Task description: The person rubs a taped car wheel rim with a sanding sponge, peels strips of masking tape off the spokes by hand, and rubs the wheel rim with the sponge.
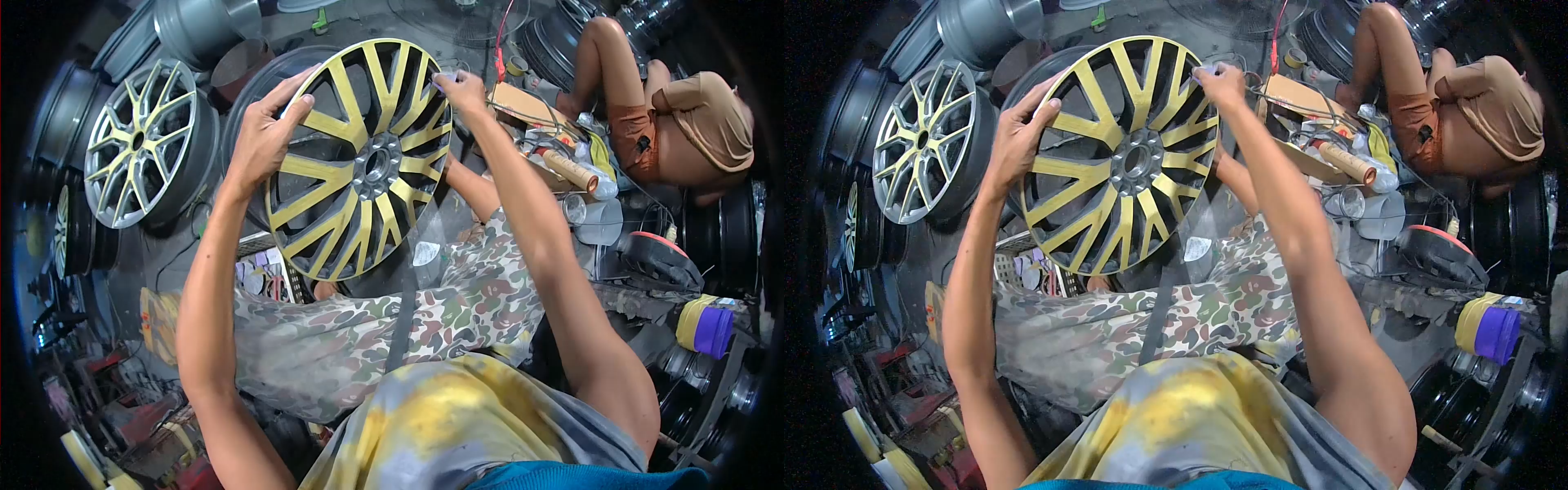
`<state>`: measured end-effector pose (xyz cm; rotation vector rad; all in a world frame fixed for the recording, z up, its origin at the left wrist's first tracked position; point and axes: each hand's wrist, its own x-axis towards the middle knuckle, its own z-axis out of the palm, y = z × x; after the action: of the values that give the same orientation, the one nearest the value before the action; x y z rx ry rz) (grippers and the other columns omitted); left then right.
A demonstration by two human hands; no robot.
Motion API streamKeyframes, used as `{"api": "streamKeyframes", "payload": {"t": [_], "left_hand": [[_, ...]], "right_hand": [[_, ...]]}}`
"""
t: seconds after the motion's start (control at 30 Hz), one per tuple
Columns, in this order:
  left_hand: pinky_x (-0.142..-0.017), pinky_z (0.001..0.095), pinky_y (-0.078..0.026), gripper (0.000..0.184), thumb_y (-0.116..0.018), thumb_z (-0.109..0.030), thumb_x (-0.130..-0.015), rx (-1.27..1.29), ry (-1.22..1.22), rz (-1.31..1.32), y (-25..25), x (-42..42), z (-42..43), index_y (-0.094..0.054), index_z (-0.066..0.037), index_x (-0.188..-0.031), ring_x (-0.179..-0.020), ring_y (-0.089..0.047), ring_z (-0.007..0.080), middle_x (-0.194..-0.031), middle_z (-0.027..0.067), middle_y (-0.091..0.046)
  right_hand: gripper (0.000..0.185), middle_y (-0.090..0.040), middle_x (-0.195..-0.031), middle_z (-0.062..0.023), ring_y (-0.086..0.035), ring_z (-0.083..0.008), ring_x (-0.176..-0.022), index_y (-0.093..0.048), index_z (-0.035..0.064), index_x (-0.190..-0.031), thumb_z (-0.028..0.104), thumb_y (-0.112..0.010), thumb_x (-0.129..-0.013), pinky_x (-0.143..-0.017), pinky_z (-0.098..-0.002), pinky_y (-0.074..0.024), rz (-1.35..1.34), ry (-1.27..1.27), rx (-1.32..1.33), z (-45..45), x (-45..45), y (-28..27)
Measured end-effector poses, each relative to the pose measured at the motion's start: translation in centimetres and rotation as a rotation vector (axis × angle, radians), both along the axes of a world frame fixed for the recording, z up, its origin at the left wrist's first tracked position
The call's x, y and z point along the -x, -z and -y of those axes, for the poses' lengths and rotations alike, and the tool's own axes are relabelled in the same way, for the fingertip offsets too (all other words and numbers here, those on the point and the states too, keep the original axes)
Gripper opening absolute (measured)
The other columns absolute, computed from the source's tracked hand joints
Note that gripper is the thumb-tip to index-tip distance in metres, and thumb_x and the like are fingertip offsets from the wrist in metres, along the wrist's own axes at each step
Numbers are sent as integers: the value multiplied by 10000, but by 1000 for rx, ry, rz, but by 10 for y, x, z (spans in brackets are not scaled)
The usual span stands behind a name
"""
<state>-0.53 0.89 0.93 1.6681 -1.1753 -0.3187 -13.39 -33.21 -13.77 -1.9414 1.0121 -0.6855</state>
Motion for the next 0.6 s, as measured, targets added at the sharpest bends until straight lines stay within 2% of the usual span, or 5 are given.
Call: {"api": "streamKeyframes", "payload": {"t": [0.17, 0.27, 0.37, 0.53, 0.6], "left_hand": [[-1054, 297, -434, 410, -584, -166, -1018, 41, 7, 7, 0, -2, 0, -609, -20, -1401, -1187, -589, 152, -1338, 99, -670], [-1075, 315, -429, 414, -579, -165, -1020, -35, -11, -93, -4, 3, -1, -603, -22, -1408, -1228, -587, 170, -1359, 105, -663], [-1088, 320, -427, 417, -581, -174, -1021, 47, 16, -21, 2, 0, -1, -604, -26, -1409, -1259, -587, 189, -1380, 111, -654], [-1092, 326, -428, 405, -582, -177, -1021, 3, -10, -57, -1, 4, -4, -617, -27, -1396, -1266, -589, 196, -1382, 106, -654], [-1093, 326, -427, 405, -583, -176, -1020, 7, -3, -36, 0, 3, -3, -617, -27, -1395, -1263, -590, 196, -1379, 106, -656]], "right_hand": [[395, -747, -834, -138, -672, -193, -763, -768, -1, -883, 376, -806, -770, -721, -387, -517, 198, 1, -197, -41, 5, 26], [411, -736, -814, -146, -672, -196, -769, -743, -37, -879, 357, -789, -770, -733, -388, -515, 309, 266, -112, -41, -8, 5], [428, -736, -799, -157, -653, -214, -738, -722, -56, -879, 359, -769, -782, -734, -403, -510, 354, 297, -151, -47, -16, 20], [438, -687, -749, -260, -685, -407, -749, -686, -46, -784, 387, -743, -759, -757, -464, -515, 272, 319, -38, -28, -17, 17], [447, -692, -753, -262, -684, -412, -750, -691, -48, -784, 393, -750, -746, -759, -469, -517, 258, 317, -15, -30, -18, 23]]}}
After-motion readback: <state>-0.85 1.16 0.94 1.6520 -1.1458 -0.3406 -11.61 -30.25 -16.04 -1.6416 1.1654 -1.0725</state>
